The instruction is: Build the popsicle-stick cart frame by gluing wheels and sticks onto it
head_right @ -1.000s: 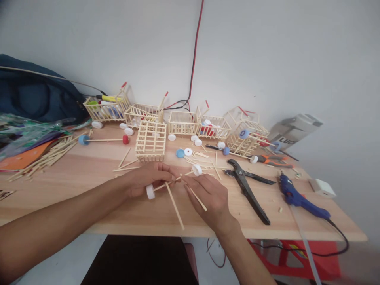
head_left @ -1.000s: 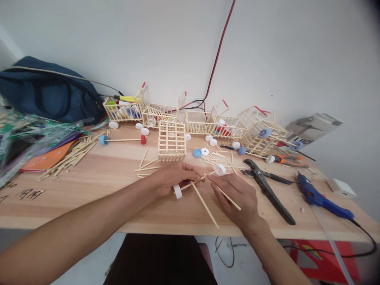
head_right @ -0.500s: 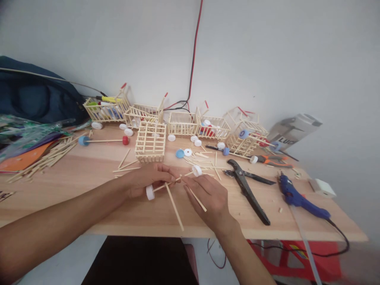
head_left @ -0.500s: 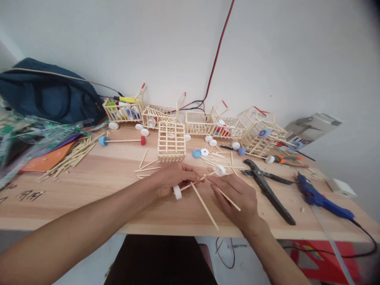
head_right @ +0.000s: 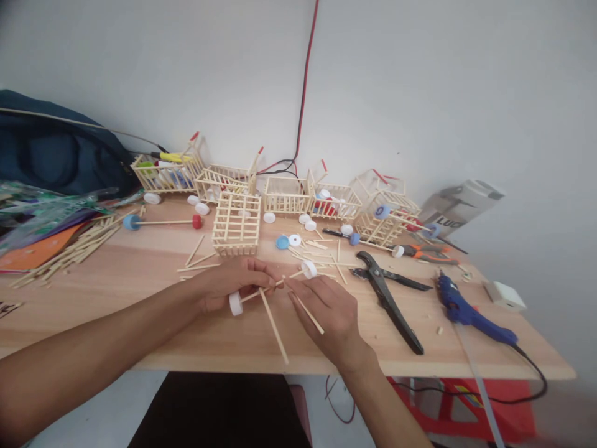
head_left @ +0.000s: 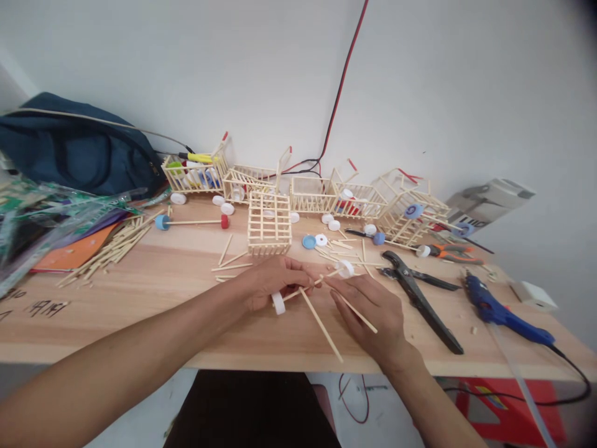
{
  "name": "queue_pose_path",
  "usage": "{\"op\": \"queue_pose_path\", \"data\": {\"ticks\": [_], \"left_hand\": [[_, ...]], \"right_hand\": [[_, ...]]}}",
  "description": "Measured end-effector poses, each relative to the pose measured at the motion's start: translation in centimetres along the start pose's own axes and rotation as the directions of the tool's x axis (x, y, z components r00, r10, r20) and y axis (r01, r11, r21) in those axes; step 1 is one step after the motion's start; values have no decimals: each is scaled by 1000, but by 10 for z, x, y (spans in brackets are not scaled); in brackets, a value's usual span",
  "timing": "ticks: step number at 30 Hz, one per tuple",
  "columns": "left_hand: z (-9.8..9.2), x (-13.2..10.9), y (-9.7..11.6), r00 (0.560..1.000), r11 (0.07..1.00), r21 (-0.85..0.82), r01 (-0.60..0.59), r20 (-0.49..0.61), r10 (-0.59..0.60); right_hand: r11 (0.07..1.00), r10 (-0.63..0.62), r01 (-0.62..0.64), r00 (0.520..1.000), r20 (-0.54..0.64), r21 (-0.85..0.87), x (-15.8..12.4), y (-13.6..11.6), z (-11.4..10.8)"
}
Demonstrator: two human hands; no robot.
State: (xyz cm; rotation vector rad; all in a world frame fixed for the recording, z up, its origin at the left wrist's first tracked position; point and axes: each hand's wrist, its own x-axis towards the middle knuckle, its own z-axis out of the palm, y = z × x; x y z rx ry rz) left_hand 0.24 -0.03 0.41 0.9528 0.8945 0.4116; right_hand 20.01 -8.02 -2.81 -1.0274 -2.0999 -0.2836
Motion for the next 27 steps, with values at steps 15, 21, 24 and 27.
{"op": "queue_pose_path", "data": {"ticks": [15,21,24,27], "left_hand": [[-2,1,-2,999,999,26,-30,32,29],[-1,1,-3,999,999,25,-34,22,33],[-4,2,-4,998,997,48,-53,40,51],[-6,4,-6,997,994,84,-69,51,65]], "right_hand": [[1000,-2,2,1000,14,-9,2,-1,0],[1000,-5,6,1000,16,-31,4,-3,-2],[1000,-12,12,1000,-1,-18,7,-5,-3],[1000,-13,13,1000,-16,8,9,-7,-3]]}}
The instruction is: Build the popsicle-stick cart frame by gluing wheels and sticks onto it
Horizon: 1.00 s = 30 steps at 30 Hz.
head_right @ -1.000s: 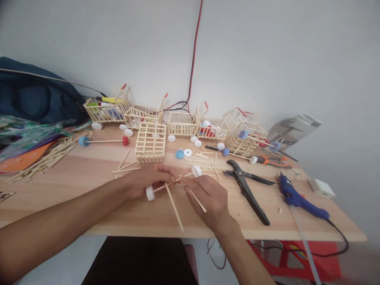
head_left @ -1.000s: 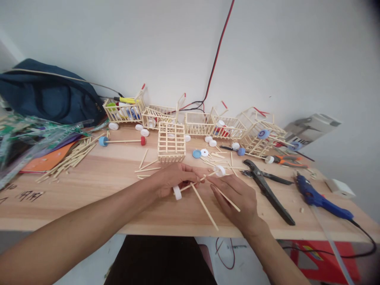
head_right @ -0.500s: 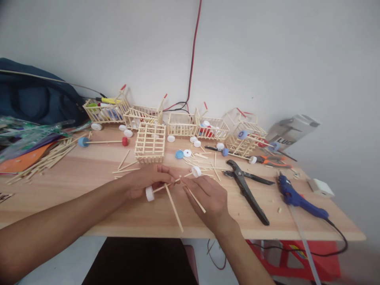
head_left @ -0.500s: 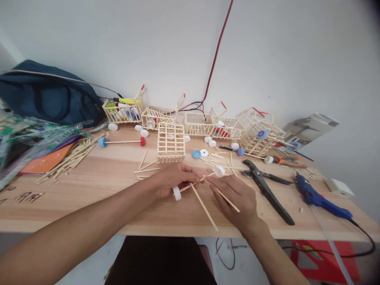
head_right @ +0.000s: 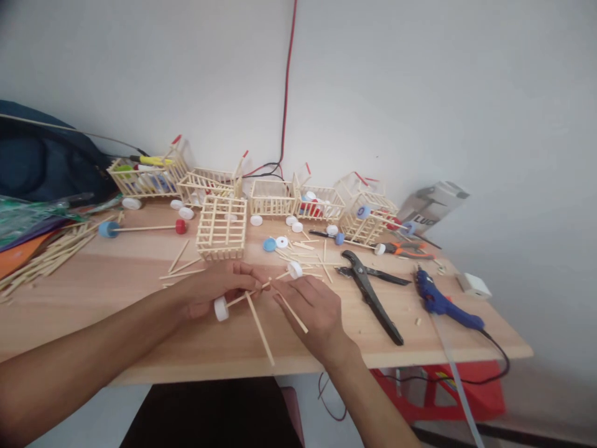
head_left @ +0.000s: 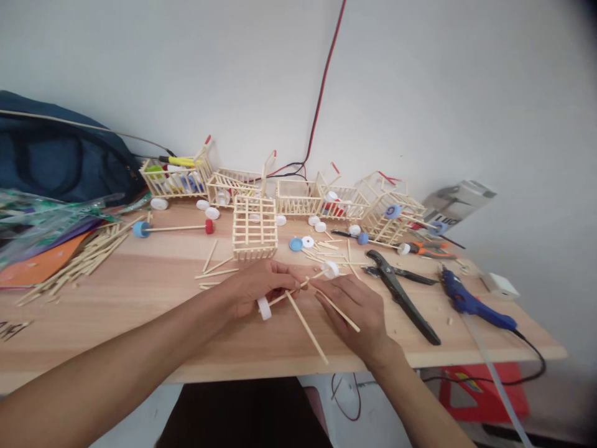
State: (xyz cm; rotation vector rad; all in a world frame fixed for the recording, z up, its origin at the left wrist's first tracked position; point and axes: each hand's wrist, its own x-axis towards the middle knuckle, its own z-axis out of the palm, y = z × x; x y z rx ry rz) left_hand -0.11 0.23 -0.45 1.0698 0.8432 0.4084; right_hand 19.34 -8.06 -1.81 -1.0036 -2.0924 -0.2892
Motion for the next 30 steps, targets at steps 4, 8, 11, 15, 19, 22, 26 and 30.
{"op": "queue_pose_path", "data": {"ticks": [4,8,11,15,19,22,26,30], "left_hand": [[0,1,-1,1000,1000,3,14,-17,-14],[1,0,1,1000,1000,-3,21,-10,-21],[1,0,1,1000,1000,-22,18,-7,-18],[-1,0,-1,1000,1000,-28,14,6,-14],[-2,1,-3,1000,999,-44,4,18,-3],[-1,1,-2,1000,1000,-29,11,-1,-11],[1,1,0,1000,998,-52,21,0,-21],[3,0,1,1000,996,-81,23,13,-22]], "right_hand": [[1000,13,-13,1000,12,-9,0,1,0],[1000,13,-13,1000,8,-13,-3,2,1],[1000,13,-13,1000,4,-14,-3,2,1],[1000,-2,2,1000,2,2,-2,1,0],[1000,-8,8,1000,7,-5,-2,1,1],[1000,-9,9,1000,19,-9,-4,2,2],[1000,-9,10,1000,28,-25,-6,3,2],[1000,-11,12,999,37,-26,-8,5,3]]}}
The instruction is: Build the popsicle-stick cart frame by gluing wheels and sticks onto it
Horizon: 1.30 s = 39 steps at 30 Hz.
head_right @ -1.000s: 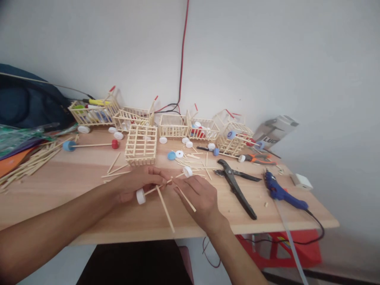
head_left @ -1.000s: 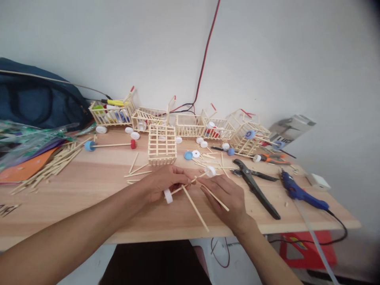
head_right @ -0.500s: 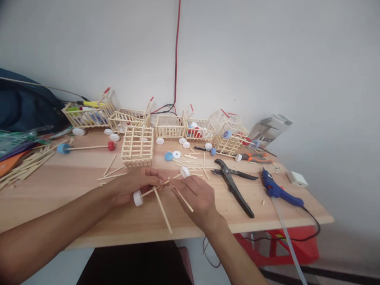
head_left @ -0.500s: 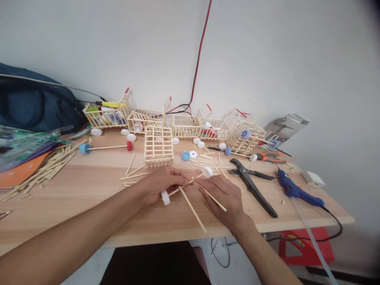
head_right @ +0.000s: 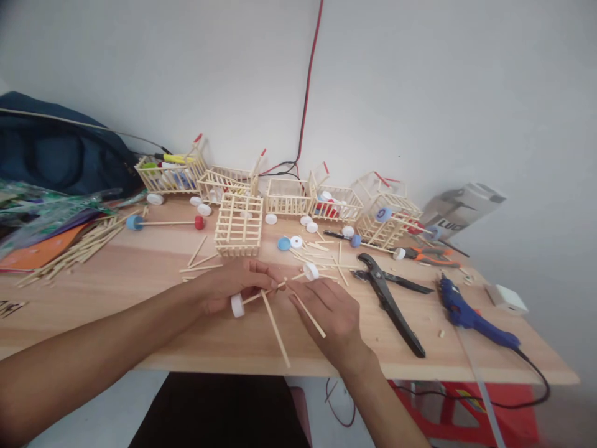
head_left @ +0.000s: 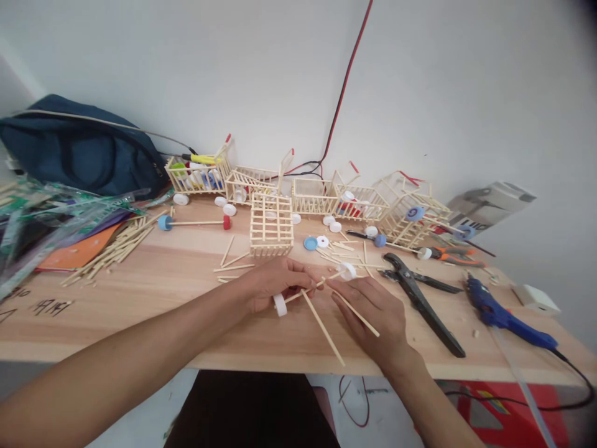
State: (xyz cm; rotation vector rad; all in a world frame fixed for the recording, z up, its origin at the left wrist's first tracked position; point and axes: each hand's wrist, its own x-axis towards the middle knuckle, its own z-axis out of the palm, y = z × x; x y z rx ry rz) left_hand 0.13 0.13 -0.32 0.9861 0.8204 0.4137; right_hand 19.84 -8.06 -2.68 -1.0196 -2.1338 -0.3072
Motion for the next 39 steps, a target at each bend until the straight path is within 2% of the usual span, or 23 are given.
{"op": "queue_pose_path", "data": {"ticks": [5,22,39], "left_hand": [[1,-1,2,1000,1000,26,14,-26,-13],[-3,3,-5,1000,1000,18,-17,15,16],[-5,4,-5,1000,1000,24,-1,-4,1]], "right_hand": [[1000,2,-2,1000,0,-4,-2,2,0],[1000,8,-8,1000,15,-10,-4,2,0],[1000,17,-17,1000,-9,2,-2,1,0]]}}
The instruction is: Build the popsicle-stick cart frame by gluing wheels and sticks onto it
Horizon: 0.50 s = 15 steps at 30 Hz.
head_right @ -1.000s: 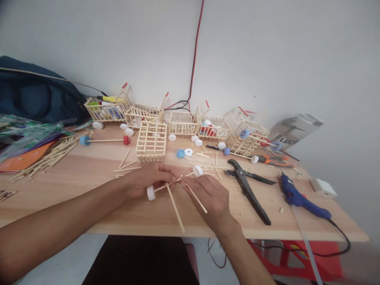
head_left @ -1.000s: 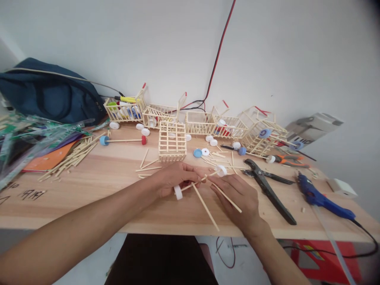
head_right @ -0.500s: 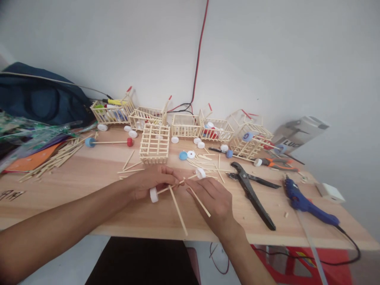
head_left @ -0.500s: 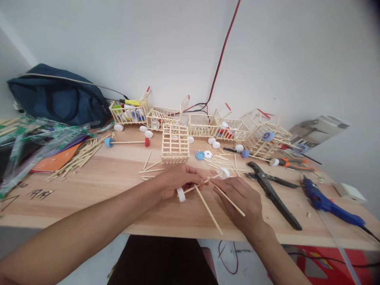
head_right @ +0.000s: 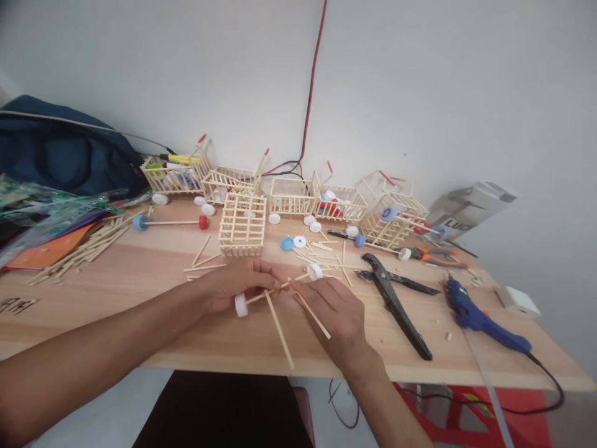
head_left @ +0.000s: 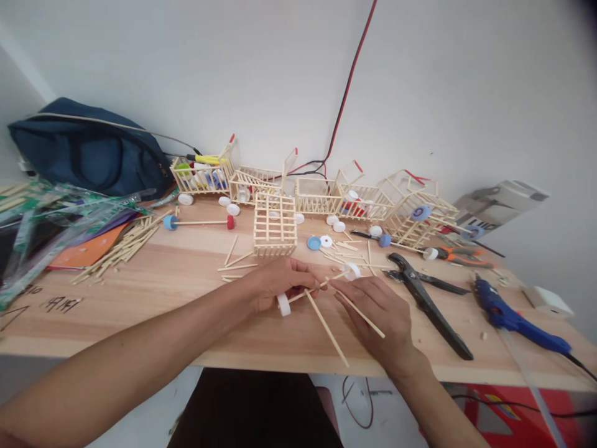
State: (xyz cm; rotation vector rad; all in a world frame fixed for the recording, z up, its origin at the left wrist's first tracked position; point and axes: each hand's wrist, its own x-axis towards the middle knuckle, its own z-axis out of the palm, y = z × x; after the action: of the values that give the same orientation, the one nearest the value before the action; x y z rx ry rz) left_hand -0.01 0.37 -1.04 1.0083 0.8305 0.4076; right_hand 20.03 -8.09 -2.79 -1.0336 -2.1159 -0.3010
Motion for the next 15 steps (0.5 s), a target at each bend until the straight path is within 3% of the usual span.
{"op": "queue_pose_path", "data": {"ticks": [15], "left_hand": [[3,-4,3,1000,1000,6,11,-10,-11]], "right_hand": [[1000,-8,8,1000,-6,-20,2,-2,-1]]}}
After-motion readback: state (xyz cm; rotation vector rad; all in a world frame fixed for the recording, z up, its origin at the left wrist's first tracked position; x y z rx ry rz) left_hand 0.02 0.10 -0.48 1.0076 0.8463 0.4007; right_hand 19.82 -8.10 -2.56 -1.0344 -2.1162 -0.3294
